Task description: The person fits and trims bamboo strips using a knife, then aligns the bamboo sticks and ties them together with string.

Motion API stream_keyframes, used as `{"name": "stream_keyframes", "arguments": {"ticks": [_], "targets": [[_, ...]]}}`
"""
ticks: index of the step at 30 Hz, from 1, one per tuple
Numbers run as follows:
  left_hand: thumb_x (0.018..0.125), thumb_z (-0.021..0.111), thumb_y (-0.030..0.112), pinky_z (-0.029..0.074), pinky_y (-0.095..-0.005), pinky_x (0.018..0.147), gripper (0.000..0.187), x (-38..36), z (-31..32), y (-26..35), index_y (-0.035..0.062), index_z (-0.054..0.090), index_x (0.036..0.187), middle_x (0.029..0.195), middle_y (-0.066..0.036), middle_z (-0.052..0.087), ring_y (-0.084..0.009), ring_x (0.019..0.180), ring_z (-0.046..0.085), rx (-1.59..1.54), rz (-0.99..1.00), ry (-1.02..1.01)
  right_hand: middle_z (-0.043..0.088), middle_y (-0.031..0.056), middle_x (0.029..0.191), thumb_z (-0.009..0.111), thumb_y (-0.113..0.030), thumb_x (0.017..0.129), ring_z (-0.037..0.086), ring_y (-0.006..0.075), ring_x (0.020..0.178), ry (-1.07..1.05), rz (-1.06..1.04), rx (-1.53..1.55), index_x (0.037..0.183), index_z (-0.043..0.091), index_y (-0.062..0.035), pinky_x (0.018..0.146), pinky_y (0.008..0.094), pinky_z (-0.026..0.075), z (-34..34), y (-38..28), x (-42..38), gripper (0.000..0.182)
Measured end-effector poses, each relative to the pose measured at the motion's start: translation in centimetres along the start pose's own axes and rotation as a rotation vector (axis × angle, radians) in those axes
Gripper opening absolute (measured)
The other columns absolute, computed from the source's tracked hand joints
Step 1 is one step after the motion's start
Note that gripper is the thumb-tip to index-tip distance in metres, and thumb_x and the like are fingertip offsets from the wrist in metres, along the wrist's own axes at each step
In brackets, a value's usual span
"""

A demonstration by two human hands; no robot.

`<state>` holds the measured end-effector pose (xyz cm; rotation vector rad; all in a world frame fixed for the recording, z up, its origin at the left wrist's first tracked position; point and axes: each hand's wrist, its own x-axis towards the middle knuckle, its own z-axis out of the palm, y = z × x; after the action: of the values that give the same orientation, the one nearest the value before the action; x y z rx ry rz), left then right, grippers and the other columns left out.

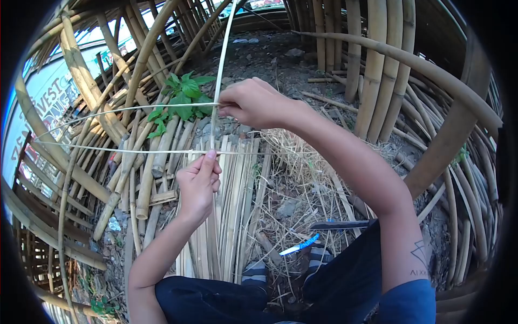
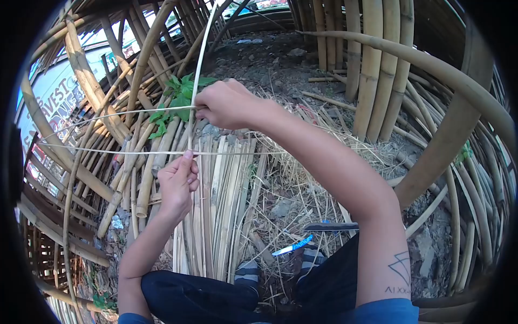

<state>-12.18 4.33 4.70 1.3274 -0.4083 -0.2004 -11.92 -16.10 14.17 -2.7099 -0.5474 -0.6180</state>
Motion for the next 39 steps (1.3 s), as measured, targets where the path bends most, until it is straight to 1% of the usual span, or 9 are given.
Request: {"name": "stream_keyframes", "arguments": {"ticks": [1,3,7,15,17,23,33,35,39], "targets": [[0.096,0.057,0.026,0.024,-0.0195,0.042,0.036,0.1,0.0,0.0,0.0023,0.055,0.069,0.057,0.004,0.040,-0.0025,0.048,0.032,0.007,0.008,0.003,0.068,0.0097,0.083,0.064,-0.025,0.086,0.065,0.0258,0.082,-0.127,0.081,0.062,0.093,0.069,-0.0035,0.076,0.0406,0.048,-1.5,-0.6,0.5,0.023],[0.096,0.057,0.026,0.024,-0.0190,0.042,0.035,0.4,-0.2,-0.4,0.0024,0.056,0.070,0.059,0.003,0.043,-0.0027,0.048,0.032,-0.016,-0.025,0.009,0.069,0.0084,0.082,0.065,-0.026,0.087,0.065,0.0206,0.072,-0.217,0.025,0.161,0.096,0.070,-0.0019,0.070,0.0344,0.050,-2.2,1.0,2.2,0.026],[0.096,0.057,0.027,0.024,-0.0192,0.042,0.035,0.5,0.1,-0.4,0.0031,0.055,0.070,0.062,0.002,0.045,-0.0022,0.049,0.033,0.007,-0.033,0.048,0.069,0.0082,0.082,0.064,-0.030,0.088,0.066,0.0184,0.075,-0.407,0.072,-0.037,0.095,0.070,-0.0030,0.070,0.0342,0.051,-4.5,1.6,3.8,0.029],[0.096,0.056,0.027,0.022,-0.0193,0.042,0.033,0.8,-0.4,-0.8,0.0042,0.055,0.072,0.064,0.002,0.046,-0.0030,0.048,0.032,0.011,-0.024,-0.033,0.069,0.0109,0.082,0.060,-0.037,0.091,0.066,0.0229,0.077,-0.300,0.063,-0.141,0.102,0.069,-0.0016,0.072,0.0362,0.050,-4.6,0.1,2.9,0.038],[0.096,0.057,0.026,0.026,-0.0194,0.042,0.035,0.6,-0.1,-0.6,0.0024,0.056,0.070,0.059,0.003,0.043,-0.0025,0.048,0.035,0.000,-0.015,-0.020,0.069,0.0124,0.082,0.061,-0.034,0.091,0.065,0.0240,0.074,-0.313,0.030,-0.068,0.104,0.069,-0.0014,0.070,0.0367,0.050,-3.7,-0.1,2.8,0.036],[0.097,0.055,0.025,0.023,-0.0203,0.042,0.035,0.9,-1.4,-0.7,0.0020,0.055,0.071,0.056,0.004,0.039,-0.0030,0.046,0.030,-0.037,-0.027,-0.063,0.066,0.0178,0.076,0.062,-0.018,0.088,0.062,0.0252,0.067,-0.268,-0.003,0.044,0.098,0.069,0.0009,0.067,0.0370,0.048,-2.2,-1.0,3.3,0.023],[0.096,0.056,0.026,0.023,-0.0206,0.042,0.036,0.8,-1.2,-0.8,0.0018,0.055,0.070,0.055,0.005,0.037,-0.0027,0.046,0.030,-0.024,-0.040,-0.074,0.066,0.0172,0.078,0.059,-0.018,0.085,0.064,0.0339,0.076,-0.174,-0.017,-0.169,0.086,0.068,-0.0007,0.072,0.0404,0.051,-2.6,-0.1,3.5,0.020],[0.097,0.056,0.026,0.022,-0.0212,0.042,0.037,1.0,-1.3,-1.0,0.0017,0.055,0.069,0.055,0.005,0.037,-0.0030,0.046,0.029,-0.069,-0.072,-0.090,0.066,0.0171,0.078,0.060,-0.014,0.085,0.064,0.0297,0.071,-0.190,0.025,-0.197,0.093,0.068,0.0002,0.069,0.0399,0.049,-3.7,0.0,3.5,0.019],[0.097,0.055,0.025,0.020,-0.0218,0.042,0.037,0.7,-0.7,-0.8,0.0017,0.054,0.068,0.054,0.005,0.035,-0.0040,0.046,0.028,-0.034,-0.047,-0.094,0.066,0.0149,0.077,0.059,-0.015,0.084,0.064,0.0292,0.073,-0.114,-0.027,-0.295,0.089,0.067,0.0001,0.071,0.0389,0.049,-5.1,1.8,4.4,0.018]]}}
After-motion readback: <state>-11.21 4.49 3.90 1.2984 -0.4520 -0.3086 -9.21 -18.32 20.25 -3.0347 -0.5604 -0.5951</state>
